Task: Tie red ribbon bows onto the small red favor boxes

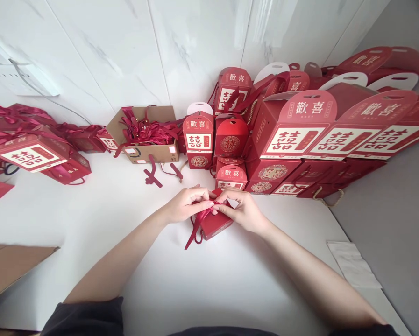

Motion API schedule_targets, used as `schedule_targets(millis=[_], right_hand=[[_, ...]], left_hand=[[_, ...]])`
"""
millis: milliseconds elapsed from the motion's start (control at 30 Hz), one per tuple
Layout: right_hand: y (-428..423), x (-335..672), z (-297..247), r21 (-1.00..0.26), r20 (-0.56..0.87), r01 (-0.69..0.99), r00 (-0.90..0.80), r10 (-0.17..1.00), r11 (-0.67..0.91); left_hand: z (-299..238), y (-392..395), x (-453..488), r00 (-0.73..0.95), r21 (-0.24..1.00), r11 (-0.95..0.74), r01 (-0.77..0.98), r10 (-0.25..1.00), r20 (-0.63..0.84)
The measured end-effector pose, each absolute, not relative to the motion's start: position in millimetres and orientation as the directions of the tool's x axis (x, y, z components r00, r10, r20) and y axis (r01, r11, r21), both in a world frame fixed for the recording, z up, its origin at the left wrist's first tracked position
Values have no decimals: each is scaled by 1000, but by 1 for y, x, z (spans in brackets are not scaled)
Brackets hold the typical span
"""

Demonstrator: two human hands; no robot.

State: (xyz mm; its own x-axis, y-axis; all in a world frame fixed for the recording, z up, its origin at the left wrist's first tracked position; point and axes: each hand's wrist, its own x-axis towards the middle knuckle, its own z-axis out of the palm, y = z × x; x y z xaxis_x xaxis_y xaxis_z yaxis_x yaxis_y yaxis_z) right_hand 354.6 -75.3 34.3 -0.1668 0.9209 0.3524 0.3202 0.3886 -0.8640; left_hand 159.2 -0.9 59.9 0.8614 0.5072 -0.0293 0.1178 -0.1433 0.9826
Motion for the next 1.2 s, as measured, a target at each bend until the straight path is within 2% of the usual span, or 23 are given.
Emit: schedule_targets(millis=[200,367,467,567,667,767,1000,1067,1200], right_hand=[[-75,359,32,-889,391,188,-163,906,417],[-74,362,32,-902,368,174,-173,914,396],[-73,365,31,-879,415,165,-195,889,447],[-73,368,35,-823,479,190,-275,833,536],[-75,368,40,-761,465,308,-355,811,571],[-76,366,43,-770,410,396,-294,863,501],[-80,389,64,-862,214,403,-259,942,307],[-82,397,72,-860,156,445,-239,958,251],[-83,393,75,-832,103,520,-198,975,194]], left_hand=[[59,2,158,878,973,-198,117,478,-8],[58,2,158,868,982,-145,118,495,-31],[58,3,157,849,973,-174,150,527,-37],[56,3,158,829,967,-184,179,558,-47],[53,1,160,829,971,-174,164,558,-40],[55,-1,161,830,966,-202,162,557,-22],[88,2,143,804,873,-424,241,590,65],[97,4,137,769,822,-467,326,637,57],[101,3,135,712,656,-501,564,698,-79]])
